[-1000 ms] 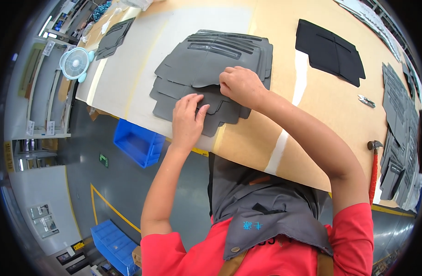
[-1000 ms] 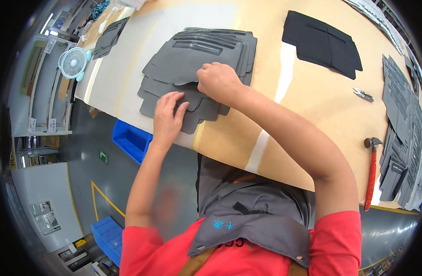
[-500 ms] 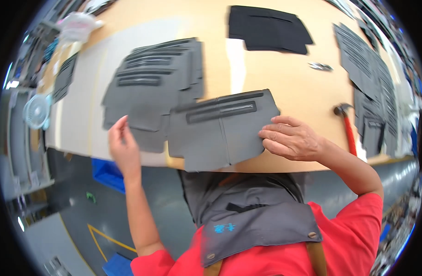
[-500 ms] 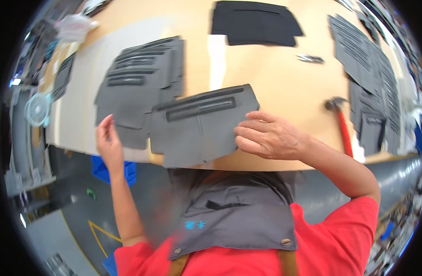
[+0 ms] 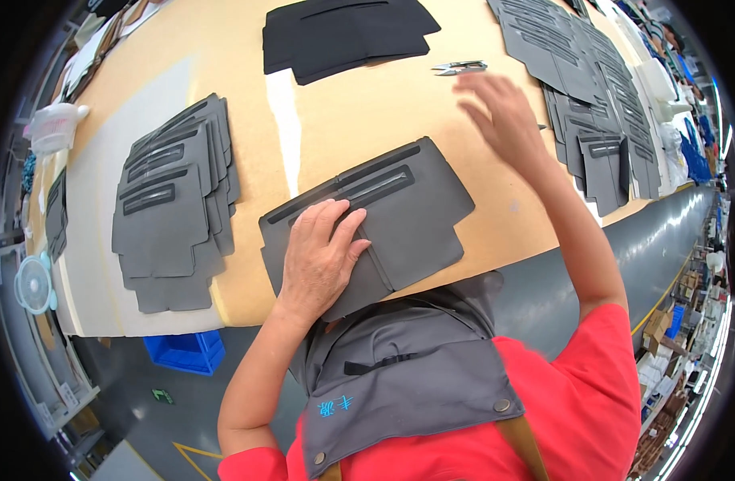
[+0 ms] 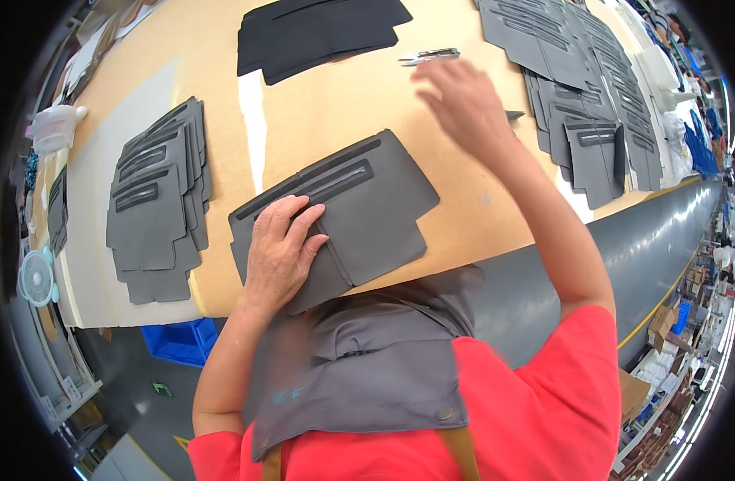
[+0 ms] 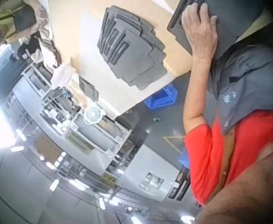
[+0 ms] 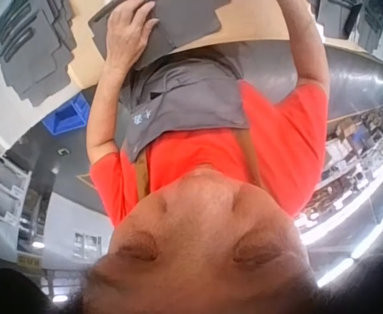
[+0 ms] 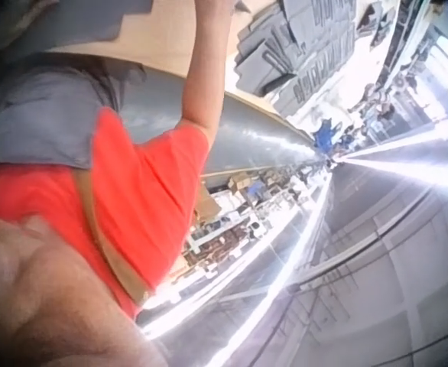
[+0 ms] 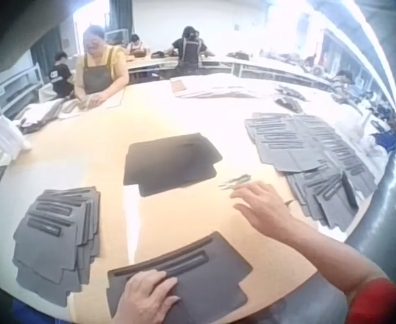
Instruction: The worker is assembling leather components by applying glue, positioning a leather strip inside a cutout, and hammering it to ensure a secure bond.
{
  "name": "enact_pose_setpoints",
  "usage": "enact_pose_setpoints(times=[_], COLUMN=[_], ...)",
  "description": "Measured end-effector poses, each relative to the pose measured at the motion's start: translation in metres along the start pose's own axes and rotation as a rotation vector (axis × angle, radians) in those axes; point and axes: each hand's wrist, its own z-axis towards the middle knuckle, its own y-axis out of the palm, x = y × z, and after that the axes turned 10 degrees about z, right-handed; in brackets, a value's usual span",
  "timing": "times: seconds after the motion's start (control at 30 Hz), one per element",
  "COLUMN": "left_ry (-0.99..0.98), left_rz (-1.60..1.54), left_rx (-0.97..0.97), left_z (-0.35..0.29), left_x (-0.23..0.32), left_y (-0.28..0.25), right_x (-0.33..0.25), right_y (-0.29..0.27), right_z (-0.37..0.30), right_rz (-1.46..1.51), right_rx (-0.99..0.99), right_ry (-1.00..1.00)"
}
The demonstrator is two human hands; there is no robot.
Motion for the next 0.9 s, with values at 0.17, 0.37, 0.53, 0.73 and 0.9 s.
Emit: enact_pose_setpoints(times=[0.17, 0.37, 0.53, 0.73, 0.9], left_ry=[0.069, 0.112, 0.230, 0.177, -0.102], left_rz=[0.013, -0.005, -0.072, -0.042, 0.162], left_rx=[0.004, -0.008, -0.036, 0.061, 0.042], left_z=[0.006, 0.006, 0.018, -0.004, -0.019], left_x=[0.004, 0.002, 0.002, -0.014, -0.028], left_y=[0.008, 0.005, 0.008, -0.004, -0.015], right_x=[0.098, 0.106, 0.069, -0.092, -0.111], right_y=[0.022, 0.021, 0.029, 0.048, 0.035], right_z=[0.033, 0.049, 0.045, 0.006, 0.021], right_rz=[-0.111, 0.179, -0.207, 0.433, 0.599], right_rx=[-0.042, -0.255, 0.015, -0.356, -0.597], right_ry=[0.151, 0.550, 0.096, 0.085, 0.358])
